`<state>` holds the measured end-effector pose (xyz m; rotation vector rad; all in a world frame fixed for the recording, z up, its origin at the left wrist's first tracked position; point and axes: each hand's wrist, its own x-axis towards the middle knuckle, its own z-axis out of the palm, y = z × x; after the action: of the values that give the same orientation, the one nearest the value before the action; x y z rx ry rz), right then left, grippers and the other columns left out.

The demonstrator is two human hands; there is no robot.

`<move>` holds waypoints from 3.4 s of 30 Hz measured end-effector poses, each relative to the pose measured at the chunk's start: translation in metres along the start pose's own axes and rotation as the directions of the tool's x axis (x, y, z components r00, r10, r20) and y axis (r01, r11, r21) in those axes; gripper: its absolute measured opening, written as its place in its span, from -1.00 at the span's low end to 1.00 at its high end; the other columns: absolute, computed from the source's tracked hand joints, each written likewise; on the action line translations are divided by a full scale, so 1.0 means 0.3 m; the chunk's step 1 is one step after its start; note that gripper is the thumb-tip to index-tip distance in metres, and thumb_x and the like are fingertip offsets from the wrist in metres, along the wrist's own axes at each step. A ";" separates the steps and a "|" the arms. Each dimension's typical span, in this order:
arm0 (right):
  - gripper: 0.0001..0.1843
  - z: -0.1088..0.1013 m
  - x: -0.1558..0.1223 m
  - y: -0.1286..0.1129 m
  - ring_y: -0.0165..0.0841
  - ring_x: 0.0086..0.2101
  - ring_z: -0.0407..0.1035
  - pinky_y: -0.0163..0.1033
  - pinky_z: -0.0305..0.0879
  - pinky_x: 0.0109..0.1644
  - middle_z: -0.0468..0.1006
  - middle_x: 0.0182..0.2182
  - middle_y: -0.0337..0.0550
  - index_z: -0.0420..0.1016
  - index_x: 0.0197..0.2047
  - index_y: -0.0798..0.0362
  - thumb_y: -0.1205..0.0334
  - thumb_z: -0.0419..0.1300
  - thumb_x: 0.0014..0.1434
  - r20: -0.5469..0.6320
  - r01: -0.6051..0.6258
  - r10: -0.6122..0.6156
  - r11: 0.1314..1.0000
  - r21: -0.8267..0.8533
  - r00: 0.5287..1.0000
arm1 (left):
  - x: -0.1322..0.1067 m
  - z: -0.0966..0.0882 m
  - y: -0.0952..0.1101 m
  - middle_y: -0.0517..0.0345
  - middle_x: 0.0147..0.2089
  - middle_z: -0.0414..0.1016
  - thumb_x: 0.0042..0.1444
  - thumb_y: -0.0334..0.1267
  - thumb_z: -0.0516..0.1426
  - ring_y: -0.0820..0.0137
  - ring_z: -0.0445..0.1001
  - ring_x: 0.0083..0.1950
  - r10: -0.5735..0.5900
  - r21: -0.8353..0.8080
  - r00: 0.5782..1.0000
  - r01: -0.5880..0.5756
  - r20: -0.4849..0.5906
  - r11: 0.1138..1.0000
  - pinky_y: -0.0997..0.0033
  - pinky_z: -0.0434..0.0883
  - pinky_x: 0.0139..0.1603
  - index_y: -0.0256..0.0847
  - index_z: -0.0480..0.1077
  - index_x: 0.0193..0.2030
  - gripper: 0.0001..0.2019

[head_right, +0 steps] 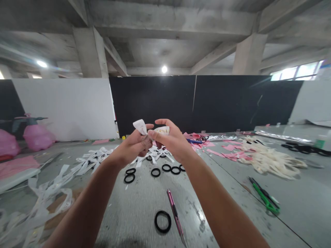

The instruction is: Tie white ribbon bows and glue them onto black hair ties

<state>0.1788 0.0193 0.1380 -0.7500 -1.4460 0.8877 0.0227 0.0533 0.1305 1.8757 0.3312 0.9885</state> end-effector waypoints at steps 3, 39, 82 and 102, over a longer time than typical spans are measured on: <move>-0.62 0.018 0.003 0.015 -0.44 -0.50 0.29 -0.27 0.21 -0.43 0.46 -0.47 -0.21 0.52 -0.15 0.06 0.11 0.42 -0.02 0.055 -0.093 0.085 0.983 0.160 0.995 | 0.009 0.015 -0.012 0.35 -0.49 0.11 0.20 -0.31 0.08 0.59 0.06 -0.60 0.001 -0.096 0.996 -0.009 -0.089 0.995 0.56 0.04 -0.62 -0.18 0.02 0.12 -0.60; -0.73 0.028 0.032 0.063 -0.32 -0.37 0.42 -0.15 0.36 -0.24 0.55 -0.40 -0.13 0.55 -0.32 0.08 0.06 0.38 -0.01 -0.201 0.116 -0.104 0.992 0.049 0.974 | 0.020 0.001 -0.008 0.15 -0.47 0.42 0.18 -0.20 0.09 0.45 0.31 -0.42 0.214 0.435 0.899 -0.030 -0.382 0.900 0.43 0.25 -0.39 -0.25 0.40 -0.45 -0.76; -0.73 0.138 -0.043 0.078 -0.30 -0.33 0.52 -0.21 0.39 -0.28 0.67 -0.34 -0.19 0.68 -0.22 -0.03 0.35 0.16 0.10 -0.332 0.278 -0.453 0.843 -0.460 0.827 | 0.039 0.047 -0.040 0.28 -0.58 0.25 0.15 0.04 0.16 0.56 0.19 -0.62 0.065 -0.068 0.665 -0.172 -0.744 0.983 0.55 0.14 -0.63 -0.23 0.39 -0.40 -0.66; -0.78 0.031 -0.005 -0.012 -0.35 -0.33 0.41 -0.21 0.30 -0.24 0.55 -0.34 -0.14 0.58 -0.20 0.06 0.14 0.23 0.14 -0.153 0.251 -0.276 0.954 -0.164 0.949 | 0.011 0.023 -0.019 0.27 -0.48 0.24 0.13 -0.11 0.20 0.57 0.17 -0.54 0.026 -0.121 0.974 -0.054 -0.227 0.991 0.56 0.16 -0.57 -0.26 0.36 -0.08 -0.69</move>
<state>0.1700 0.0153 0.1405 -0.7007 -1.4236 0.5034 0.0310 0.0537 0.1258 1.6651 0.3567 1.2254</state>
